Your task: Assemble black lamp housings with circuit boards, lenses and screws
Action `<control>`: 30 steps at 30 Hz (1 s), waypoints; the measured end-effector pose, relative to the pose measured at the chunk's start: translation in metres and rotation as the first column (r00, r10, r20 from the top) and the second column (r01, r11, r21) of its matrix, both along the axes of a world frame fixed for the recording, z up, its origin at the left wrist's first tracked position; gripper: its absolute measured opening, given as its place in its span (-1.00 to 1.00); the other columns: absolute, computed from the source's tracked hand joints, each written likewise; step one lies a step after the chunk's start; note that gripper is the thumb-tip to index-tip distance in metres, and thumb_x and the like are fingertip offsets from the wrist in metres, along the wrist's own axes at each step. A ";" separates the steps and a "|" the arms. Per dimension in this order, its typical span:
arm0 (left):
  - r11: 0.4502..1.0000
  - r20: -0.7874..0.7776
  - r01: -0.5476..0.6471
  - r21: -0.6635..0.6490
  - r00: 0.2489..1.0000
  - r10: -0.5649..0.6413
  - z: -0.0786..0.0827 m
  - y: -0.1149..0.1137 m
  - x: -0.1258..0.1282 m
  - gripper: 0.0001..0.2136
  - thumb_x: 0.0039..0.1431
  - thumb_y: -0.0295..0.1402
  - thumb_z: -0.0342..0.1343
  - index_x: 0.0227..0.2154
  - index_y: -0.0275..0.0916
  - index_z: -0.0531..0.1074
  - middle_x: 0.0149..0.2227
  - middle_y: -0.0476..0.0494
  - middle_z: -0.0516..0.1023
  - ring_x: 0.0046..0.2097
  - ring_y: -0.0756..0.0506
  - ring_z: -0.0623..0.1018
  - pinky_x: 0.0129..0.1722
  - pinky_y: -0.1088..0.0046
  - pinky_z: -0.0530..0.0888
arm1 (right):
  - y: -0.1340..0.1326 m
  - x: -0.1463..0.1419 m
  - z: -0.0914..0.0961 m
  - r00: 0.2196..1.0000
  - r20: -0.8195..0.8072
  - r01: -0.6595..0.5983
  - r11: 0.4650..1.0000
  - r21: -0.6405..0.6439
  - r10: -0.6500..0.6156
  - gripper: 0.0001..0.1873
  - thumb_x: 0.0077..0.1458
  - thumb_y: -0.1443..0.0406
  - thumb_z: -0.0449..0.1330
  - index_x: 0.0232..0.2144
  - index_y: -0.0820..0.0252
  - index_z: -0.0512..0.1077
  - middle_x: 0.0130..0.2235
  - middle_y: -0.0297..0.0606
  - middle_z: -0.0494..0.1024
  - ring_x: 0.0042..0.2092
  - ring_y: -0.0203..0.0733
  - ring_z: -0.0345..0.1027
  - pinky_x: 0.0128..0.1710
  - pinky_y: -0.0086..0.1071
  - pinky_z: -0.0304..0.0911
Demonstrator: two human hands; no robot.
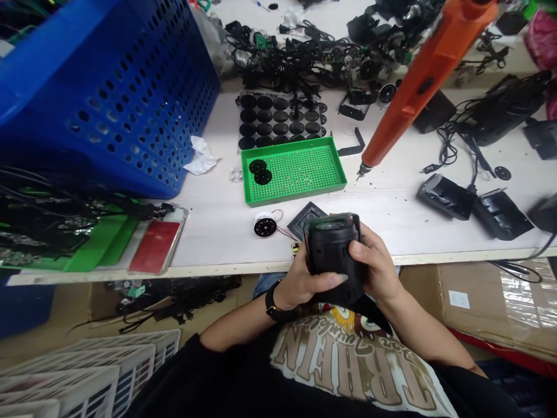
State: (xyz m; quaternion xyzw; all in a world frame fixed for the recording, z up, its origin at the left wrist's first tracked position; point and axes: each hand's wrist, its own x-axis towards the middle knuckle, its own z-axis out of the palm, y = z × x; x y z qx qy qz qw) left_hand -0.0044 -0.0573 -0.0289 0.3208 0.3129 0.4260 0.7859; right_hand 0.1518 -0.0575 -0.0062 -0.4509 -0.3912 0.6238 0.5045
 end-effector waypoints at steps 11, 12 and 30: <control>0.962 0.128 -0.110 -0.249 0.981 0.145 0.027 0.039 0.011 -0.56 0.05 -0.09 0.33 -0.08 -0.29 0.57 -0.14 -0.28 0.73 0.15 -0.41 0.64 0.19 -0.04 0.55 | -0.002 0.013 -0.009 1.000 -0.005 0.010 0.997 -0.079 -0.010 -0.26 0.19 -0.15 0.28 0.31 -0.04 0.36 0.39 -0.17 0.40 0.24 0.05 0.46 0.25 0.09 0.39; 0.960 0.133 -0.116 -0.254 0.979 0.153 0.027 0.040 0.011 -0.57 0.06 -0.09 0.32 -0.09 -0.28 0.57 -0.13 -0.27 0.73 0.15 -0.40 0.64 0.19 -0.04 0.56 | -0.004 0.011 -0.008 1.000 -0.014 0.014 0.996 -0.087 -0.016 -0.25 0.17 -0.11 0.31 0.32 -0.04 0.35 0.39 -0.17 0.39 0.27 0.06 0.43 0.27 0.09 0.38; 0.948 0.108 -0.225 -0.223 0.961 0.254 0.026 0.033 0.023 -0.57 0.07 -0.18 0.41 -0.02 -0.18 0.54 -0.08 -0.17 0.68 0.07 -0.31 0.66 0.13 0.04 0.60 | 0.001 0.013 -0.003 0.999 0.021 -0.036 0.998 -0.044 0.037 -0.18 0.21 -0.05 0.26 0.44 -0.08 0.19 0.44 -0.15 0.33 0.33 0.13 0.39 0.27 0.19 0.39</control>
